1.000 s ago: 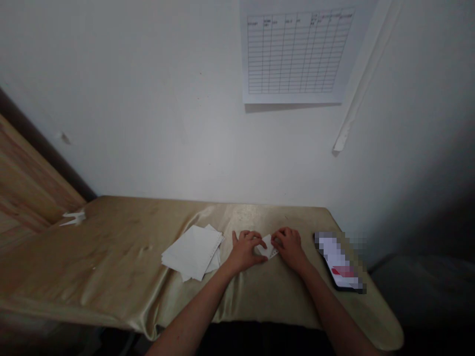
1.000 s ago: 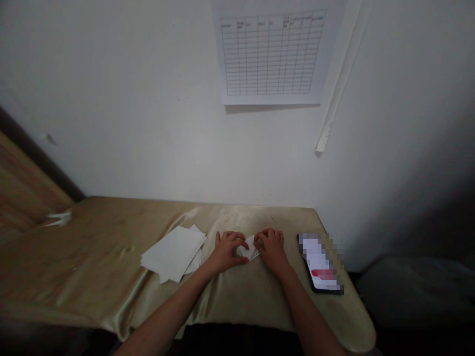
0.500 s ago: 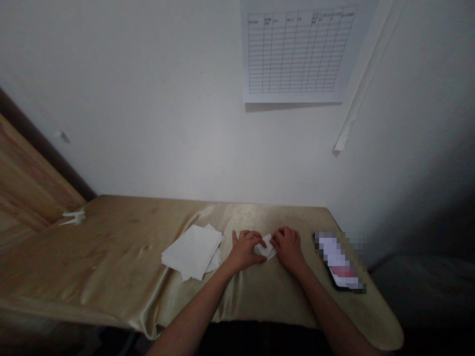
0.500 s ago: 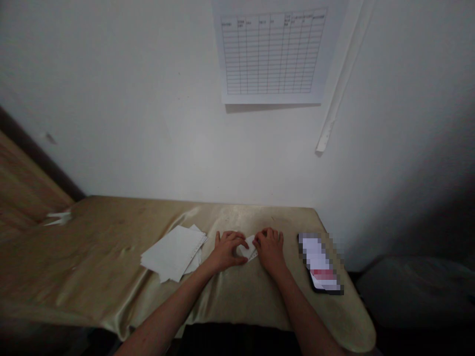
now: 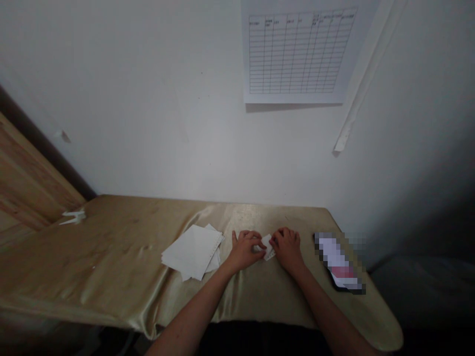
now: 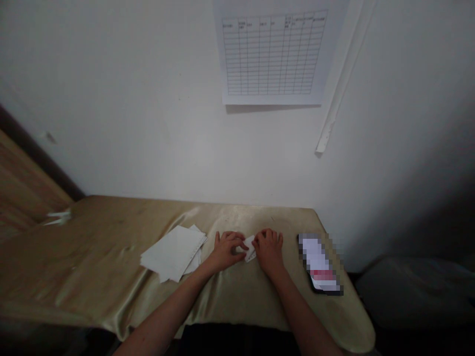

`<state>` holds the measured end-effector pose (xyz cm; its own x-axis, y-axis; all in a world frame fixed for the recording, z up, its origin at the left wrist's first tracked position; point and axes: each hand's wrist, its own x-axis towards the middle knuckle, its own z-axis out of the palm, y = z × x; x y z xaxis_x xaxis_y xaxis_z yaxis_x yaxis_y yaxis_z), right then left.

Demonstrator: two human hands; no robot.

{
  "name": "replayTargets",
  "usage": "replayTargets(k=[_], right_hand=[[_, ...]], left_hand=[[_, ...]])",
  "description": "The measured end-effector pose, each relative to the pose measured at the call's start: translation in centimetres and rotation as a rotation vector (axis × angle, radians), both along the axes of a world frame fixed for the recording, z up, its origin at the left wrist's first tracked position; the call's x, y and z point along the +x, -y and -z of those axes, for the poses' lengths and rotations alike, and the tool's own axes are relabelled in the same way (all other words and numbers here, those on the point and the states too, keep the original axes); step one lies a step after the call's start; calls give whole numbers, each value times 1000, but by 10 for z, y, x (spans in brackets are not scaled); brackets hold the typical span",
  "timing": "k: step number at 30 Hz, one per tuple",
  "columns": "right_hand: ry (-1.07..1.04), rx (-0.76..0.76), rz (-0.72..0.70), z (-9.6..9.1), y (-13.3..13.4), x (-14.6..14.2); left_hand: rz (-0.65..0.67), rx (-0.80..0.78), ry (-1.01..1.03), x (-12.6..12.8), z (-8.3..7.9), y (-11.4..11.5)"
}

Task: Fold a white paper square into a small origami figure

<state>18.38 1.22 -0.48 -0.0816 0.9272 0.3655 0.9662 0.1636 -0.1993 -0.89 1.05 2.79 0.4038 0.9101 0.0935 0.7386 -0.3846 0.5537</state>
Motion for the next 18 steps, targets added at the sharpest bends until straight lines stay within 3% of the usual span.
replayTargets(k=[18], right_hand=[[58, -47, 60, -10, 2, -9]], left_hand=[[-35, 6, -18, 4, 2, -1]])
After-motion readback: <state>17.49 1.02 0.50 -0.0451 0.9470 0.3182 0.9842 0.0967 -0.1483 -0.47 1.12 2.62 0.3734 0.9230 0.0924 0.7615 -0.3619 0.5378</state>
